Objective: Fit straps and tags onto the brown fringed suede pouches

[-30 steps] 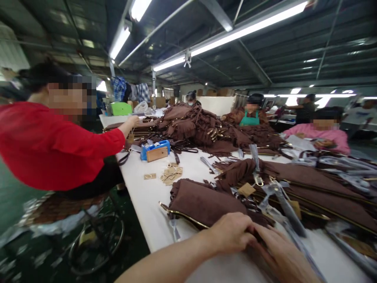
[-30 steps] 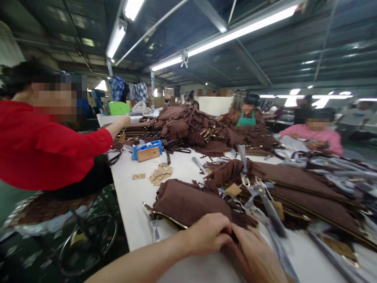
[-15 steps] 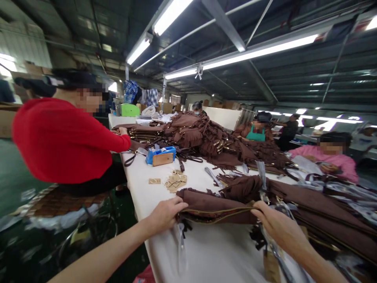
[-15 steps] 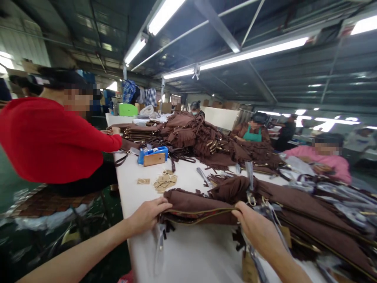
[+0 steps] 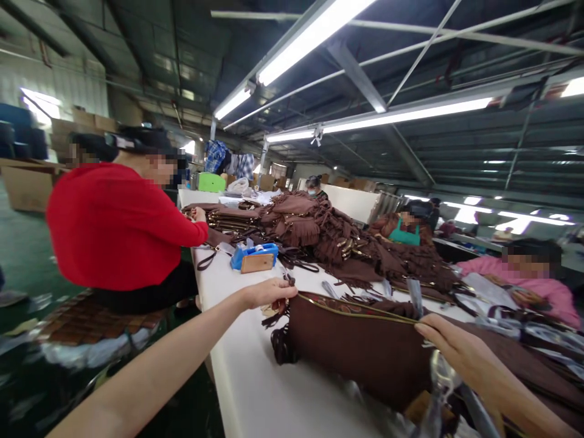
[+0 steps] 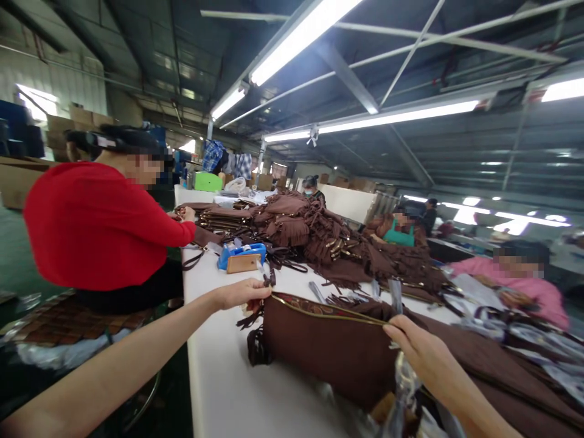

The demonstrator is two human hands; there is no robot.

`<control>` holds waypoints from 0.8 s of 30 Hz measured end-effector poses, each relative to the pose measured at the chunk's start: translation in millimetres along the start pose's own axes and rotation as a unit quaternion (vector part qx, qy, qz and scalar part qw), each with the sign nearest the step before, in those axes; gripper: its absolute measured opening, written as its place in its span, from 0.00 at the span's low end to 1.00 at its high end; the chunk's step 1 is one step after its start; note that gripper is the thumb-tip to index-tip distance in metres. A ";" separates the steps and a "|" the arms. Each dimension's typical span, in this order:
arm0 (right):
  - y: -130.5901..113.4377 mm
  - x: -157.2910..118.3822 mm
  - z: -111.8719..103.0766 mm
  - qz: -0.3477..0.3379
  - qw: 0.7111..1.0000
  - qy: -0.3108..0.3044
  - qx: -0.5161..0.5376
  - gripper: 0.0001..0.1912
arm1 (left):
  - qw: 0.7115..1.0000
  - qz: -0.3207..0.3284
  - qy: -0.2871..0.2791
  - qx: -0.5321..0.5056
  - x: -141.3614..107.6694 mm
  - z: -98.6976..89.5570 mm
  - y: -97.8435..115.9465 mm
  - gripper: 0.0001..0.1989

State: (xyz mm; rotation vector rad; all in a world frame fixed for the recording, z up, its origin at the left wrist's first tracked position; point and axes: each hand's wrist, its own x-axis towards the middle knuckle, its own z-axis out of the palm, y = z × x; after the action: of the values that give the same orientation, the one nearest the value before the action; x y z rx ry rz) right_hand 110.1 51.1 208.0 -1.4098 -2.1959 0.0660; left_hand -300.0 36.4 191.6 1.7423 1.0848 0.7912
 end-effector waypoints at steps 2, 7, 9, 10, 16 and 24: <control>-7.7 1.0 -7.2 -0.005 0.999 -0.016 0.035 0.17 | 1.000 0.000 0.010 -0.003 -0.9 -2.8 3.6 0.29; -45.9 -0.4 -24.7 0.045 0.984 -0.100 0.142 0.19 | 0.998 0.020 0.054 -0.008 2.5 -12.2 3.8 0.29; -56.3 1.8 -28.4 0.090 0.969 -0.134 0.184 0.18 | 0.997 0.022 0.073 -0.015 9.8 -18.1 1.0 0.30; -59.2 2.8 -29.4 0.106 0.964 -0.144 0.199 0.18 | 0.996 0.021 0.082 -0.020 14.1 -21.0 -0.4 0.30; -60.7 3.0 -24.7 0.139 0.930 -0.184 0.286 0.19 | 0.990 0.004 0.130 -0.054 37.0 -30.5 -6.3 0.30; -69.5 5.4 -26.8 0.182 0.911 -0.193 0.316 0.21 | 0.984 -0.007 0.157 -0.082 50.6 -24.9 -14.1 0.30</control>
State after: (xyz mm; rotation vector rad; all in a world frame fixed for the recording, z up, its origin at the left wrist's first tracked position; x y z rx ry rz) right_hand 62.5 17.8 255.0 -1.4618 -1.8788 1.1685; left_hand -305.2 94.3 190.8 1.5031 1.1992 1.1415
